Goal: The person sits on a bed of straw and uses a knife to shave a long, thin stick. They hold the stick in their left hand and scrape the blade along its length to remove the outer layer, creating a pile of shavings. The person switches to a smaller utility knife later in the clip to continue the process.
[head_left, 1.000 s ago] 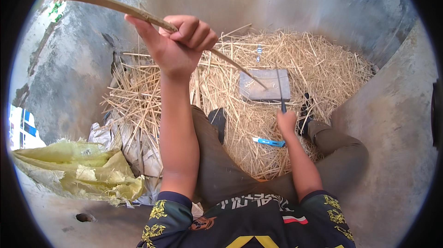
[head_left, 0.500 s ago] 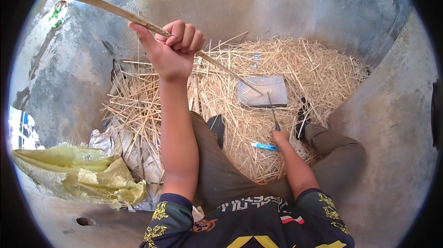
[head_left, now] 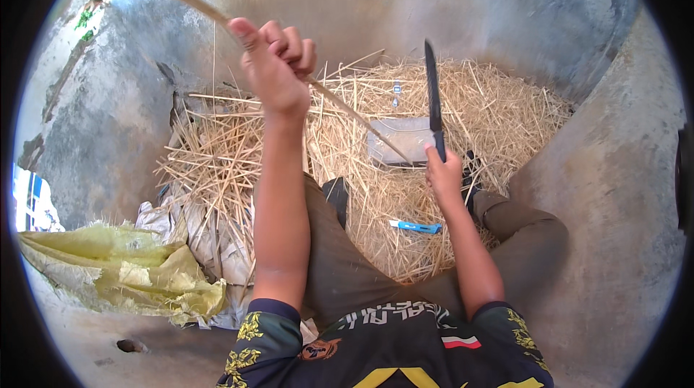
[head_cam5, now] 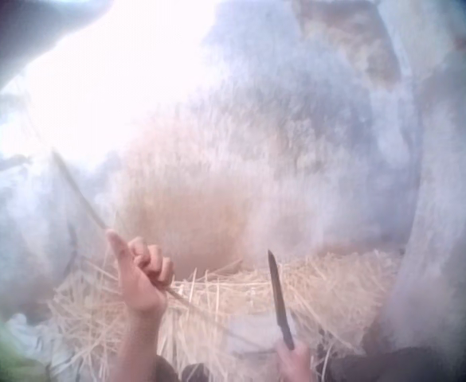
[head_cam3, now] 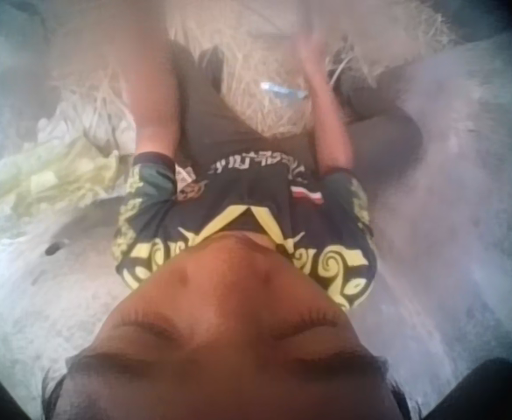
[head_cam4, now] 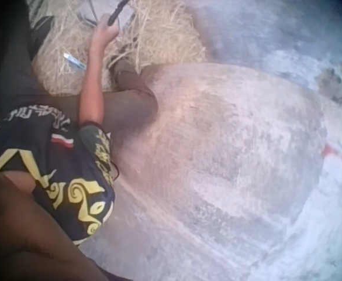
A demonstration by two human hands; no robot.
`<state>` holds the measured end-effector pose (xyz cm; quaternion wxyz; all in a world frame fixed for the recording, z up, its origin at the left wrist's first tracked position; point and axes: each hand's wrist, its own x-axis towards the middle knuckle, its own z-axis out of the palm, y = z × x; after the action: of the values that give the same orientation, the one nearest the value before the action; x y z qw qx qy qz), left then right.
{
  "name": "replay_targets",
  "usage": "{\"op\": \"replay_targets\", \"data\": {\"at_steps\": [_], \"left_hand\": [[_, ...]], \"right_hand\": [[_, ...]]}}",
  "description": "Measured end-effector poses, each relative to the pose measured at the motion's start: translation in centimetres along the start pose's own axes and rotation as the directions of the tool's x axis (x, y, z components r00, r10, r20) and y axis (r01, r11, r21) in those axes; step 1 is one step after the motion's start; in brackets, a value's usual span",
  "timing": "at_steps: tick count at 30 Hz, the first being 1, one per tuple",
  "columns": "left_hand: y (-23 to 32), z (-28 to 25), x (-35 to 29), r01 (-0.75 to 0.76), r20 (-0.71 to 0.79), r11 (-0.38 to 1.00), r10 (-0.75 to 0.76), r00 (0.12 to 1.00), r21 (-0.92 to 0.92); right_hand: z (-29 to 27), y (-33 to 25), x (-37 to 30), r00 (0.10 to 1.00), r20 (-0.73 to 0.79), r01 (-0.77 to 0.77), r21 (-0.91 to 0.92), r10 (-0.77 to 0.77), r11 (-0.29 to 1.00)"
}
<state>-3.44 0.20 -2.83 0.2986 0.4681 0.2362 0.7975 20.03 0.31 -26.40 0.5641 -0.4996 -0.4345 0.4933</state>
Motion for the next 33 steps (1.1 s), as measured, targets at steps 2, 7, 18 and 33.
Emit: {"op": "replay_targets", "data": {"at_steps": [2,7,18,33], "left_hand": [[-0.2,0.6,-0.6,0.039,0.078,0.997,-0.033,0.996,-0.074],[-0.5,3.3,-1.8,0.036,0.238,0.988,0.0,0.971,-0.148],[-4.0,4.9,-3.8,-0.127,0.21,0.965,0.078,0.974,0.23],[5.4,-0.9,-0.1,-0.27,-0.27,0.949,0.305,0.913,0.161]], "right_hand": [[0.7,-3.3,-2.1,0.999,-0.03,0.032,0.004,-0.032,0.999],[-0.4,5.9,-5.0,0.861,0.136,-0.483,-0.089,0.491,0.871],[-4.5,3.6,-1.9,0.994,0.026,-0.071,-0.615,0.11,0.785],[-5.5,19.6,-6.9,0.85,0.399,0.425,-0.905,0.344,-0.001]]}}
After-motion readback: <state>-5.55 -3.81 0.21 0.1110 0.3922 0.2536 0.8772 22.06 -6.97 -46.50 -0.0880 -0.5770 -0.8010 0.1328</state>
